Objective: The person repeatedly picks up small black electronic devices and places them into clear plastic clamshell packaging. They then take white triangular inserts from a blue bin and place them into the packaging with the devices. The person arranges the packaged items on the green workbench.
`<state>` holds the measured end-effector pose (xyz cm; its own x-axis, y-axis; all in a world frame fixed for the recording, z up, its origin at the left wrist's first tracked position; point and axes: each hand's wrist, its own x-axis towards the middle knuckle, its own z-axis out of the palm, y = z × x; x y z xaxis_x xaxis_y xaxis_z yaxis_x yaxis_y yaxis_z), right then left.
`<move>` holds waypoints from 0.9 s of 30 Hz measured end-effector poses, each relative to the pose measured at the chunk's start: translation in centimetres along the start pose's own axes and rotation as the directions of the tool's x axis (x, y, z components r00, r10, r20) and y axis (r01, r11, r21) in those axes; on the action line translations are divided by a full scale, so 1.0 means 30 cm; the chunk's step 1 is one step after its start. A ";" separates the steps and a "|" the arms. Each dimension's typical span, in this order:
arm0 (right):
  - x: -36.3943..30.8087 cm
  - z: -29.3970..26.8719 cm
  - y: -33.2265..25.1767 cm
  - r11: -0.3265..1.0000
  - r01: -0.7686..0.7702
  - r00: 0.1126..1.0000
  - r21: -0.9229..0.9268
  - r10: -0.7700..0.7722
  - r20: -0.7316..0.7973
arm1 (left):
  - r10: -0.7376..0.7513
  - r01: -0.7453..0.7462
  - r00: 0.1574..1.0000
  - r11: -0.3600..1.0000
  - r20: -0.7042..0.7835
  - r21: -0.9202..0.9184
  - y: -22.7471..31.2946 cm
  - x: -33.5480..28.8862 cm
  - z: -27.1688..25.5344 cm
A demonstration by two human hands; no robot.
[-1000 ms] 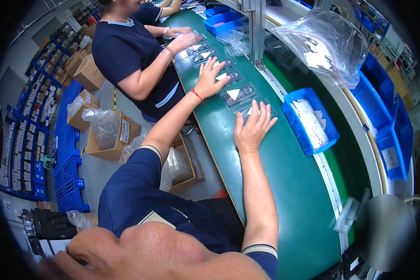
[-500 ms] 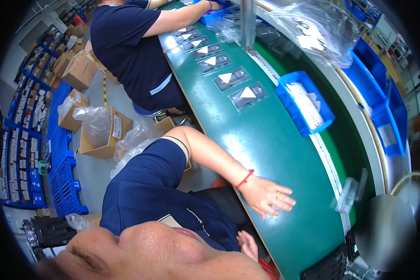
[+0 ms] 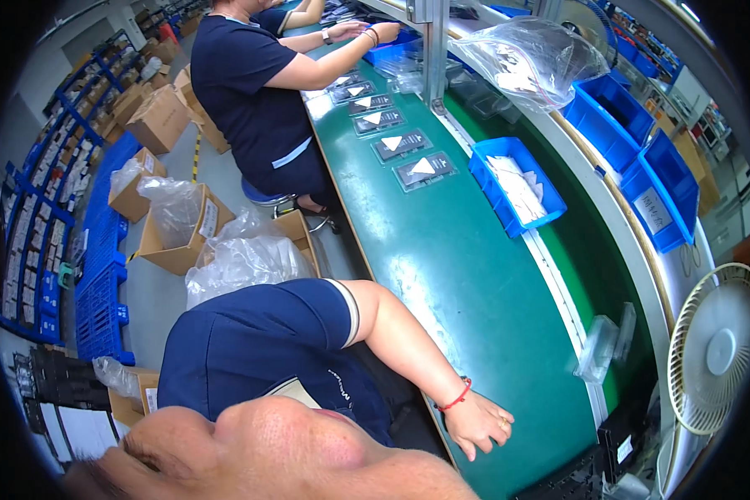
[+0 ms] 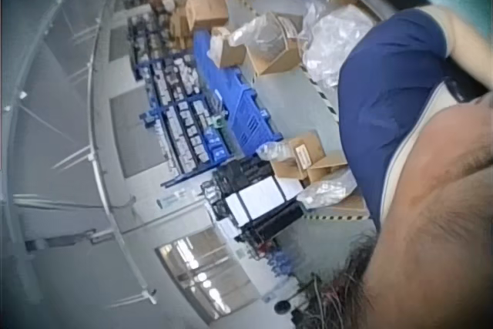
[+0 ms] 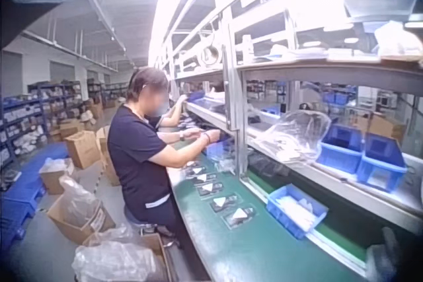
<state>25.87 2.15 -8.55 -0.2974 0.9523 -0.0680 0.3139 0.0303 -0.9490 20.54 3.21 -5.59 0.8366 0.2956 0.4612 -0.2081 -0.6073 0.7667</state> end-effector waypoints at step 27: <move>0.015 -0.068 0.164 0.986 -0.049 0.992 -0.158 0.030 -0.119 | -0.166 0.070 0.966 0.907 -0.198 -0.416 0.026 -0.011 0.001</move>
<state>29.12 3.36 -12.60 -0.1787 0.9821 -0.0596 0.4668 0.0313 -0.8838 20.12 2.62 -5.14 0.7423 0.5323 0.4070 -0.3408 -0.2231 0.9133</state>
